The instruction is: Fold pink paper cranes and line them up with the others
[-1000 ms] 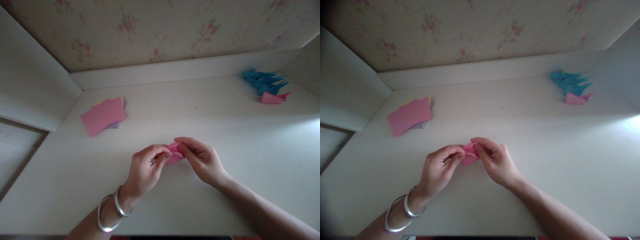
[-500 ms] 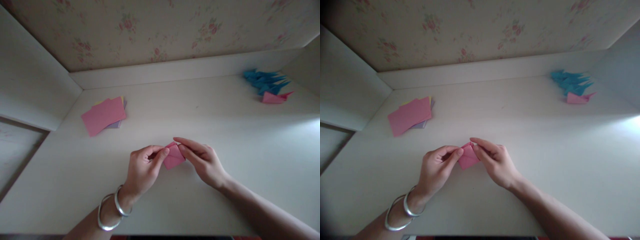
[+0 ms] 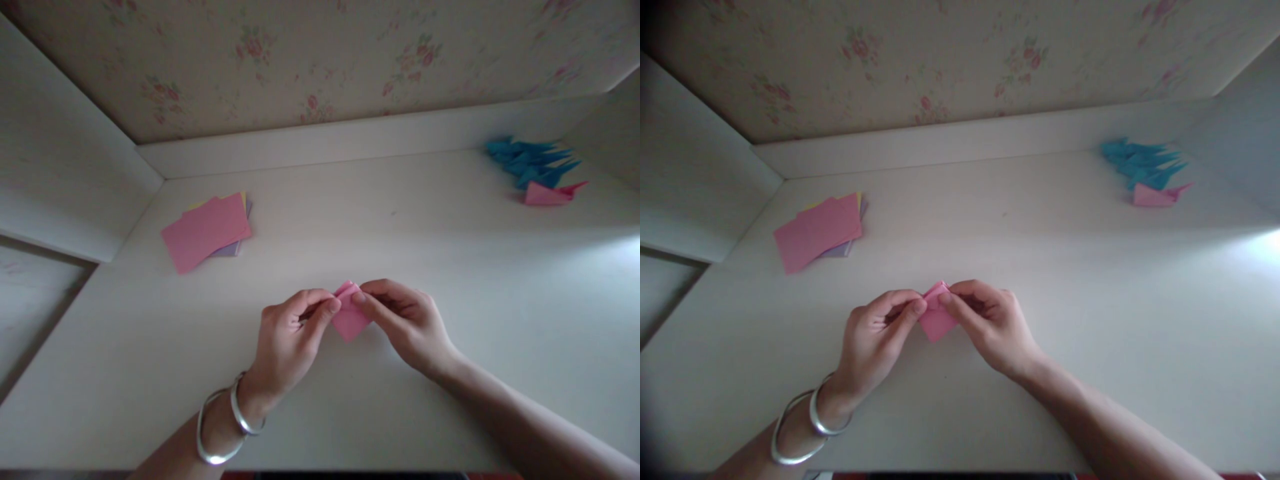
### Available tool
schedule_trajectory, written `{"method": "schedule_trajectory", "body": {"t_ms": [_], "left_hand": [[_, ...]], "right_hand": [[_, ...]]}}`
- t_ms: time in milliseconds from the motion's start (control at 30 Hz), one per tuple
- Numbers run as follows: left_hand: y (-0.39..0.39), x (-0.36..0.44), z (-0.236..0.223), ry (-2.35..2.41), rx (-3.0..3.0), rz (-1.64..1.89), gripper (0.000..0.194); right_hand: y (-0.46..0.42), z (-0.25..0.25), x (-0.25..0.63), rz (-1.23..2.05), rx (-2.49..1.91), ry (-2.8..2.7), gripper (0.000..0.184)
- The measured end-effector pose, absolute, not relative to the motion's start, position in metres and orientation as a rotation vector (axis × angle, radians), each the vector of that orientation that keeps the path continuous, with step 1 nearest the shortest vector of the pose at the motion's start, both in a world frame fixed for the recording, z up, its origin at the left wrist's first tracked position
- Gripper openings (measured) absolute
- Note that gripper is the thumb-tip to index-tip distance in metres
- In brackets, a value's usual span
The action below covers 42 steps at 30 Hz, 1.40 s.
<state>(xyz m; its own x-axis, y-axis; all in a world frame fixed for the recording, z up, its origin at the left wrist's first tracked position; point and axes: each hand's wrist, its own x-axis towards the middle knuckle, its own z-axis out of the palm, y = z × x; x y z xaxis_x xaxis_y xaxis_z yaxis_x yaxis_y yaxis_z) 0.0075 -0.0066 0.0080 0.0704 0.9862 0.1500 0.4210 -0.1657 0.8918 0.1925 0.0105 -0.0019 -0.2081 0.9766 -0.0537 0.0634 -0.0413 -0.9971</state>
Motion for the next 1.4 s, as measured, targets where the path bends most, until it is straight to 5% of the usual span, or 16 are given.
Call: {"method": "schedule_trajectory", "body": {"t_ms": [433,767,1400], "left_hand": [[-0.006,0.007,0.005,1.435,1.590,1.041,0.017],[-0.007,0.008,0.002,1.379,1.637,1.165,0.009],[-0.003,0.005,-0.001,1.237,1.925,1.113,0.032]], "right_hand": [[0.008,-0.004,0.192,1.464,-1.100,-1.387,0.017],[0.005,-0.006,0.189,1.193,-1.134,-1.435,0.010],[0.008,-0.010,0.190,1.289,-1.212,-1.347,0.015]]}}
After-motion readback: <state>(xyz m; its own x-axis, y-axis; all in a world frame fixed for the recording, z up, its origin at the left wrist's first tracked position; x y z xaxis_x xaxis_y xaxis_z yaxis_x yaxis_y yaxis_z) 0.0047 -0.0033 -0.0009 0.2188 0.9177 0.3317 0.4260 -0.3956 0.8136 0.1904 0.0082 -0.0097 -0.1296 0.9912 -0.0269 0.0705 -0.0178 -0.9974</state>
